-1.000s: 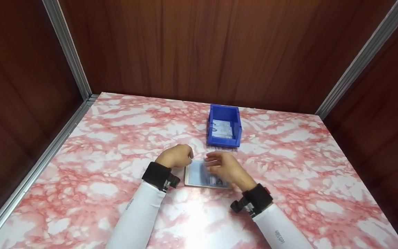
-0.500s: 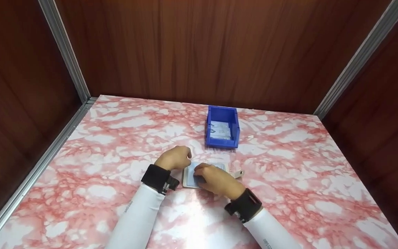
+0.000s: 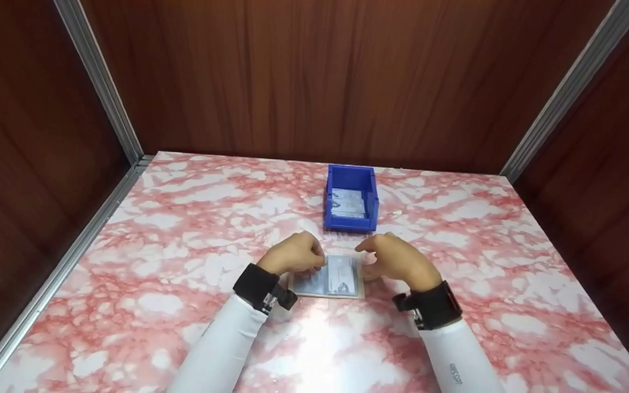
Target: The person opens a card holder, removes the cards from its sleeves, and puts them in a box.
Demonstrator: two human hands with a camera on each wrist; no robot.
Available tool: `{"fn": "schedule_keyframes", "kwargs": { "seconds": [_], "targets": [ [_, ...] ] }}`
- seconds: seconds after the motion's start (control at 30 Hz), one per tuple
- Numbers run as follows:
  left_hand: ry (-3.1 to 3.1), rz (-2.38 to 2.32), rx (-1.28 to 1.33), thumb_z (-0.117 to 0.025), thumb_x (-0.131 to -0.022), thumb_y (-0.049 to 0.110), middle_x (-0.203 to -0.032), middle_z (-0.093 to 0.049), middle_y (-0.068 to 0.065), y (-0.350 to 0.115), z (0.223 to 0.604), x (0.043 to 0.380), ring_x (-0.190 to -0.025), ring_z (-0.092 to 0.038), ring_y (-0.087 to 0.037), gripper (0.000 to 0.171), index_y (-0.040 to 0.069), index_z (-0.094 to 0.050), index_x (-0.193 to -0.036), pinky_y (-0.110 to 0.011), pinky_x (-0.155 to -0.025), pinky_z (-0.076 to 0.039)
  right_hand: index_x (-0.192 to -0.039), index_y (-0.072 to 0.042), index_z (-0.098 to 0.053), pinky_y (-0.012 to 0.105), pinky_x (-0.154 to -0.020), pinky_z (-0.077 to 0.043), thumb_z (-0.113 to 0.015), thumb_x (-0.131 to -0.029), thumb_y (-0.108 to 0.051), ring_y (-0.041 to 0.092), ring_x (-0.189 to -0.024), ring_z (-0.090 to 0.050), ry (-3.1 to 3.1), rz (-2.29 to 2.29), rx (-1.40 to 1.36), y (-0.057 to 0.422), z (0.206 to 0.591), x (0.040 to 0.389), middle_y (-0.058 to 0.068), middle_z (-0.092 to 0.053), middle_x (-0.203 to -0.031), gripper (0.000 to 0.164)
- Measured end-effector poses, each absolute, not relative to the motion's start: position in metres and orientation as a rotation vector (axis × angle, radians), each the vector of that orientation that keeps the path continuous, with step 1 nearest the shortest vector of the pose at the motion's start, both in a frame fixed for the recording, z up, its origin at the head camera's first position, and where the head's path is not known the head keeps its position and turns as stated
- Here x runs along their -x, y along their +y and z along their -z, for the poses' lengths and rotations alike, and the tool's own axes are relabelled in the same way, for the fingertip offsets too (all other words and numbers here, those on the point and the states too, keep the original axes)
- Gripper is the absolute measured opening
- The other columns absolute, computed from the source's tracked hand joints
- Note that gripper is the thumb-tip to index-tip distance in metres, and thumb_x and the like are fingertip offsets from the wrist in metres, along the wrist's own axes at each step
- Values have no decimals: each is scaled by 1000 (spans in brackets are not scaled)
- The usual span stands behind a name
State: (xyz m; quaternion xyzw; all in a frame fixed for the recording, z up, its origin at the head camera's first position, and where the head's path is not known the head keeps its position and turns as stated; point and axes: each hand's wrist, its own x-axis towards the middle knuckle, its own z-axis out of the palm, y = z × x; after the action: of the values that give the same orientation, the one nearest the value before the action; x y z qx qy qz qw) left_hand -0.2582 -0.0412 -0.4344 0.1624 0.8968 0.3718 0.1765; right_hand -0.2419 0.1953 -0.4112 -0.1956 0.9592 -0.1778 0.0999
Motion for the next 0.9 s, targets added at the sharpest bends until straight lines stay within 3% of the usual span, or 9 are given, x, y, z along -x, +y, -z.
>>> {"fn": "schedule_keyframes", "kwargs": {
  "seconds": [0.17, 0.3, 0.47, 0.73, 0.9],
  "targets": [
    [2472, -1166, -396, -68, -91, 17, -85, -77, -19, -40, 435, 258, -57, -66, -15, 20, -2, -74, -91, -37, -65, -64, -125, -7, -71, 48, -100, -55, -80, -77, -14, 29, -112, -66, 2854, 449, 574, 191, 410, 249, 13, -73, -124, 50],
    [2441, -1208, -347, -69, -90, 15, -85, -77, -21, -38, 438, 256, -56, -68, -15, 20, -4, -73, -92, -36, -63, -64, -122, -7, -73, 46, -95, -56, -80, -74, -12, 24, -101, -63, 2862, 409, 620, 185, 414, 249, 10, -75, -119, 50],
    [2435, -1221, -288, -71, -86, 13, -81, -76, -24, -34, 443, 254, -53, -67, -15, 18, -5, -73, -87, -35, -60, -64, -122, -6, -73, 46, -97, -56, -85, -73, -10, 25, -102, -66, 2842, 431, 648, 181, 420, 248, 10, -75, -119, 51],
    [2456, -1210, -228, -70, -83, 10, -78, -76, -21, -29, 449, 254, -50, -65, -14, 11, -1, -73, -82, -32, -56, -62, -118, -6, -74, 37, -79, -56, -90, -66, -8, 17, -82, -59, 2825, 407, 708, 176, 432, 248, 8, -76, -103, 53],
    [2439, -1248, -200, -72, -81, 6, -77, -76, -21, -27, 455, 255, -51, -66, -15, 6, 3, -69, -76, -32, -56, -63, -111, -5, -75, 38, -78, -56, -90, -66, -9, 17, -80, -59, 2832, 402, 741, 173, 437, 247, 8, -76, -98, 47]
  ]
}}
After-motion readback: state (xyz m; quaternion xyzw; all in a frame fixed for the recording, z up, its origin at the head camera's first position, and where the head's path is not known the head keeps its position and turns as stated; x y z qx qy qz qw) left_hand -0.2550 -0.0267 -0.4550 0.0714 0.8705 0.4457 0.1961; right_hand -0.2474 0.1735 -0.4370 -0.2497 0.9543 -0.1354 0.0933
